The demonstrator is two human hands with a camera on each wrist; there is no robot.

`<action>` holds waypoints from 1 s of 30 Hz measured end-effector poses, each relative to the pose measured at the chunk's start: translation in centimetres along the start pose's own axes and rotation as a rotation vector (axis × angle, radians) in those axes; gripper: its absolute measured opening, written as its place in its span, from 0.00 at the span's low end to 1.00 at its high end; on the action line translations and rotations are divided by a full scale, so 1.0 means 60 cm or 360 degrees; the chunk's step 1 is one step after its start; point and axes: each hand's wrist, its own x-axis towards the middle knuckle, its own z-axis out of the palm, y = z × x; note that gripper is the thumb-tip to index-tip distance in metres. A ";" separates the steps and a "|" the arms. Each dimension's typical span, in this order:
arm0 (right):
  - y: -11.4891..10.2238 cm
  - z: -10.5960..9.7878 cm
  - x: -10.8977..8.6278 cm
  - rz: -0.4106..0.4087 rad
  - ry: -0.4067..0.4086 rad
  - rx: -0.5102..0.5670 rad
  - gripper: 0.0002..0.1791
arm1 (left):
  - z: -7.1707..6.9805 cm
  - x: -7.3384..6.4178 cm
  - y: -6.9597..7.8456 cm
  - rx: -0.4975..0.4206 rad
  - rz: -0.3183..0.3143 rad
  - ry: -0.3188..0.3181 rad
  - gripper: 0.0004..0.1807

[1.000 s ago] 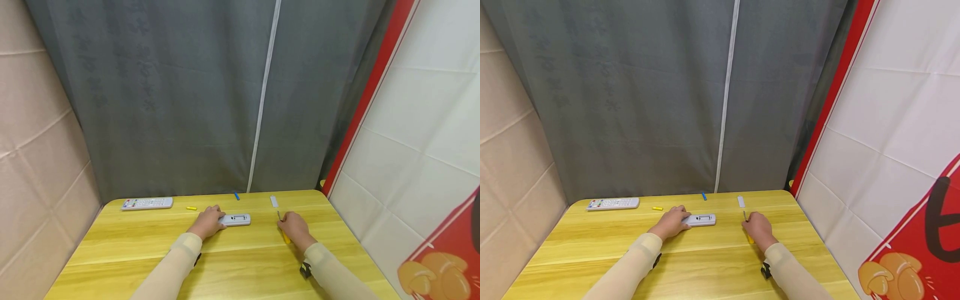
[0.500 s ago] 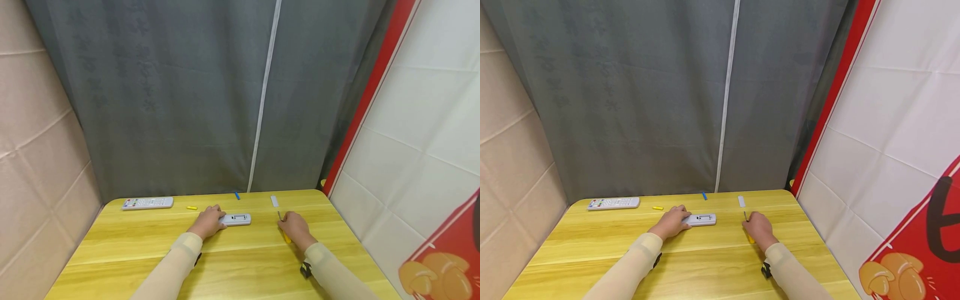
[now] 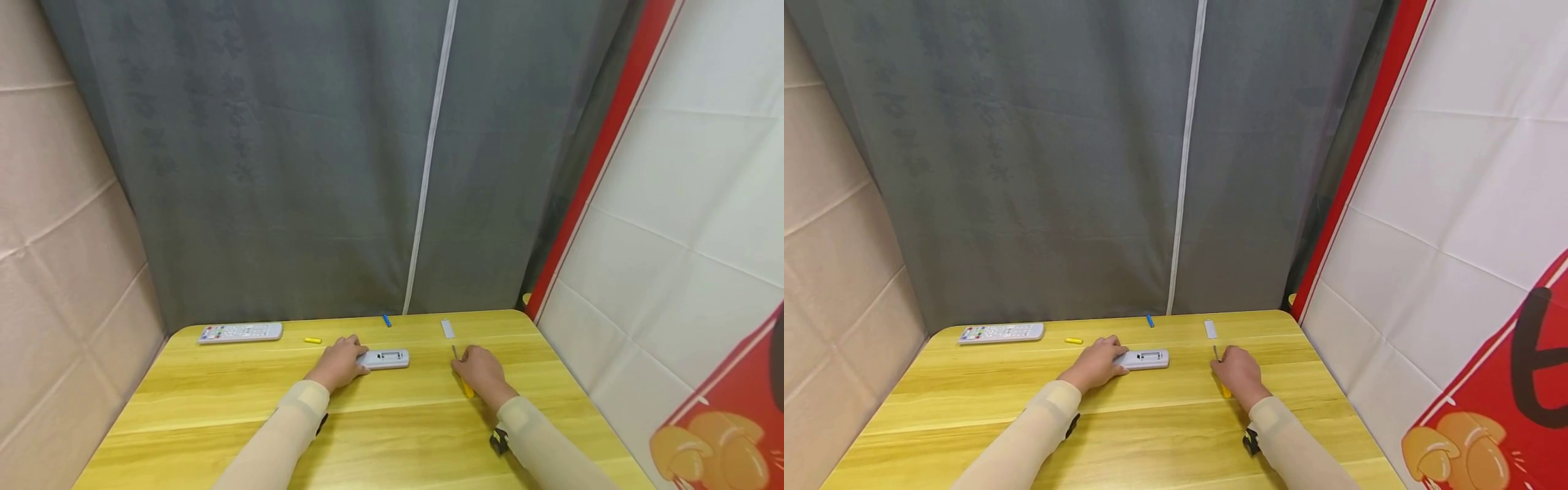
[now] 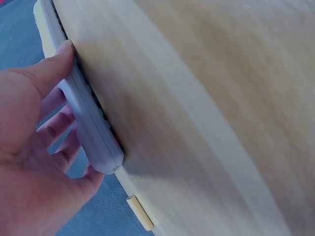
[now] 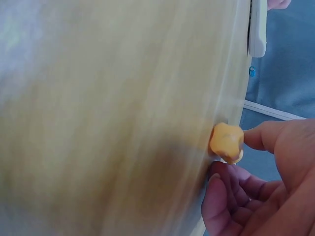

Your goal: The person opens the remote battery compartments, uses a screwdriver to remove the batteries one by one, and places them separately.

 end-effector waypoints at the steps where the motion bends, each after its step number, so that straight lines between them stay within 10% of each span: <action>1: 0.000 -0.001 0.000 -0.0008 0.0003 -0.0001 0.15 | 0.000 0.000 0.000 -0.0004 0.0005 0.0004 0.26; 13: -0.023 -0.015 0.004 -0.0133 0.0054 -0.0035 0.19 | 0.026 0.009 -0.051 -0.0040 0.0199 0.0109 0.34; 30: -0.085 -0.002 -0.012 -0.0573 -0.0151 0.0237 0.19 | -0.037 -0.073 -0.044 -0.0154 0.0000 0.0240 0.25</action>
